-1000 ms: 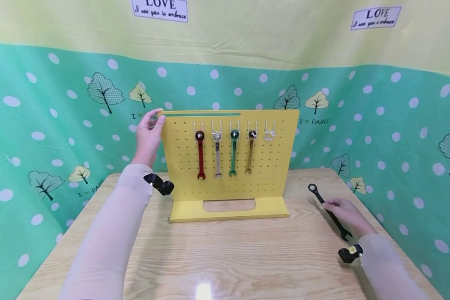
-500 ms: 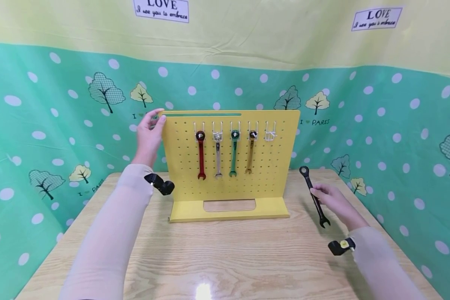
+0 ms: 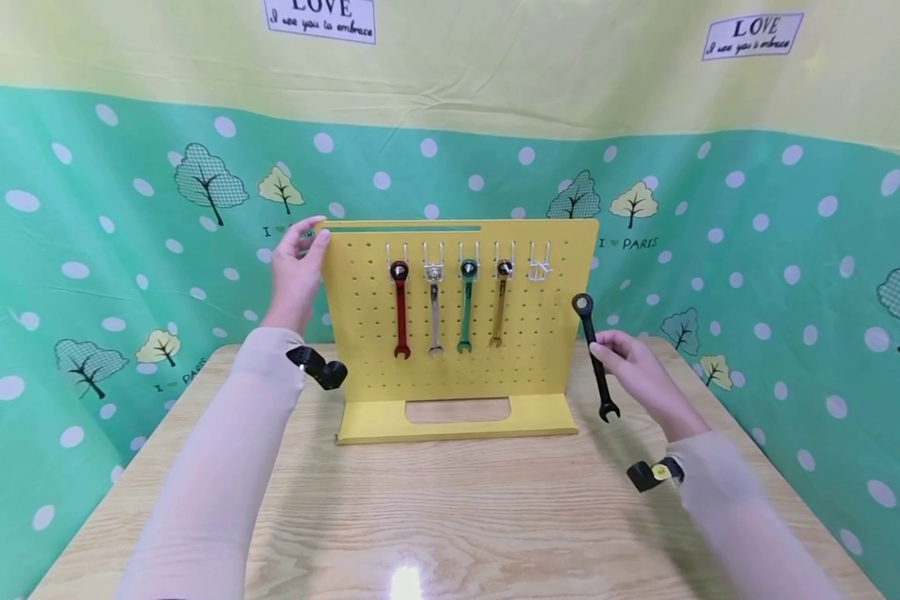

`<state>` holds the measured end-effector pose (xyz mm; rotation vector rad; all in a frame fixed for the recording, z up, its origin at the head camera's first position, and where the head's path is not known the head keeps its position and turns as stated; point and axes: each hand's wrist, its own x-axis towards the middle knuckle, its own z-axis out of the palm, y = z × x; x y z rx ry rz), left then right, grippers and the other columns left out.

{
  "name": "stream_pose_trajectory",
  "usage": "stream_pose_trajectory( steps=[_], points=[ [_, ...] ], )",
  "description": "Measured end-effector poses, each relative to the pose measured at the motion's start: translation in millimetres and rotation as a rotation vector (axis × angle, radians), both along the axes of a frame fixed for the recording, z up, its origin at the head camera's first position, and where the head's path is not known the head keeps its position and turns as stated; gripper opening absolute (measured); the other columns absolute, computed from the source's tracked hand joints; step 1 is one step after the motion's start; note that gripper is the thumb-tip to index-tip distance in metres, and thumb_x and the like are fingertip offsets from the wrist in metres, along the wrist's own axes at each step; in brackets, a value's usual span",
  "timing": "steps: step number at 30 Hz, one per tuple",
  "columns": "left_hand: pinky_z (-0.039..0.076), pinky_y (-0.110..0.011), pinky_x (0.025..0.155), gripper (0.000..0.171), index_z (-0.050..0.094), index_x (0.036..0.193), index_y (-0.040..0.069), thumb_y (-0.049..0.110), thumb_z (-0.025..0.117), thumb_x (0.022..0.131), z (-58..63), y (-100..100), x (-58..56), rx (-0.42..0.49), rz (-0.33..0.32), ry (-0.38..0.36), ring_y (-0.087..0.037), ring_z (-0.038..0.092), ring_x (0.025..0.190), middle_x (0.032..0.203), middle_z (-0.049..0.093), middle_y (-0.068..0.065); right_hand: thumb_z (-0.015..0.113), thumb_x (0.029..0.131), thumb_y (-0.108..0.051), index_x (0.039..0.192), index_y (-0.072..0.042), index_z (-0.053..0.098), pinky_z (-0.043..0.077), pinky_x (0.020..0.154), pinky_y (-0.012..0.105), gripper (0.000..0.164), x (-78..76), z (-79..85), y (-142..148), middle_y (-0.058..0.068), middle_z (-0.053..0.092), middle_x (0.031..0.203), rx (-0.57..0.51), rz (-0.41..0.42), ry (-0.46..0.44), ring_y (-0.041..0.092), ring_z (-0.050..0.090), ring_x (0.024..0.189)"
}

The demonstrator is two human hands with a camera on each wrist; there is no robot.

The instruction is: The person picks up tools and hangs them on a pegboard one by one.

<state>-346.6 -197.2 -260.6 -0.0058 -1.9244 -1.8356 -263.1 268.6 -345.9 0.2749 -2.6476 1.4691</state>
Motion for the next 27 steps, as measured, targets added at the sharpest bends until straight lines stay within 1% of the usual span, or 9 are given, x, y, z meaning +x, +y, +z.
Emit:
stream_pose_trajectory(
  steps=[3,5,8,10,12,14,20,27],
  points=[
    [0.05,-0.034,0.094,0.034,0.062,0.132,0.029,0.036,0.061,0.099,0.1,0,-0.5,0.0,-0.001,0.007,-0.016,0.058,0.106,0.12,0.057,-0.001,0.047,0.108,-0.034,0.13,0.006,0.05,0.047,0.099,0.042,0.046,-1.2,7.6,-9,0.017,0.052,0.116,-0.023,0.004,0.031,0.025,0.051,0.107],
    [0.05,-0.034,0.095,0.034,0.062,0.133,0.028,0.036,0.061,0.1,0.2,-1,-0.6,0.0,-0.003,0.01,-0.016,0.058,0.107,0.121,0.058,-0.002,0.047,0.108,-0.033,0.13,0.007,0.05,0.049,0.096,0.035,0.046,-1.7,12.3,-15,0.016,0.052,0.116,-0.037,0.003,0.051,0.023,0.051,0.107],
    [0.05,-0.034,0.095,0.034,0.062,0.132,0.028,0.037,0.061,0.099,0.5,-1,-0.5,-0.003,-0.005,0.01,-0.017,0.058,0.107,0.121,0.058,-0.001,0.048,0.108,-0.031,0.129,0.008,0.05,0.049,0.093,0.029,0.044,-2.5,18.4,-22,0.017,0.052,0.118,-0.068,0.004,0.072,0.022,0.051,0.107],
    [0.05,-0.034,0.095,0.034,0.062,0.133,0.029,0.037,0.061,0.1,0.6,0,-0.5,-0.007,-0.005,0.008,-0.017,0.058,0.107,0.121,0.058,-0.001,0.048,0.108,-0.03,0.128,0.008,0.05,0.05,0.093,0.028,0.044,-3.4,21.6,-27,0.017,0.052,0.119,-0.082,0.001,0.078,0.021,0.051,0.107],
    [0.05,-0.034,0.095,0.034,0.062,0.133,0.028,0.036,0.061,0.1,0.7,0,0.1,-0.008,-0.006,0.007,-0.016,0.058,0.107,0.121,0.057,-0.001,0.049,0.108,-0.03,0.128,0.008,0.05,0.05,0.095,0.031,0.043,-4.6,24.1,-31,0.017,0.053,0.119,-0.091,-0.002,0.083,0.021,0.051,0.107],
    [0.05,-0.034,0.095,0.034,0.062,0.133,0.028,0.036,0.06,0.1,0.6,0,0.3,-0.008,-0.005,0.003,-0.016,0.058,0.107,0.121,0.057,-0.001,0.05,0.107,-0.03,0.128,0.007,0.051,0.05,0.094,0.031,0.043,-6.4,25.9,-35,0.017,0.053,0.119,-0.097,-0.001,0.087,0.021,0.052,0.107],
    [0.05,-0.034,0.095,0.035,0.062,0.134,0.027,0.037,0.061,0.1,0.4,0,0.0,-0.009,-0.007,0.008,-0.016,0.058,0.107,0.121,0.057,-0.001,0.05,0.107,-0.028,0.129,0.007,0.052,0.05,0.089,0.024,0.042,-13.7,27.7,-43,0.015,0.054,0.115,-0.112,0.01,0.093,0.02,0.052,0.104],
    [0.05,-0.033,0.092,0.032,0.063,0.132,0.029,0.036,0.06,0.1,0.1,1,0.1,0.005,0.0,0.01,-0.016,0.058,0.105,0.119,0.057,-0.001,0.05,0.107,-0.026,0.13,0.009,0.052,0.05,0.096,0.037,0.042,-20.9,26.6,-49,0.018,0.056,0.118,-0.129,0.023,0.092,0.019,0.053,0.105]
  ],
)
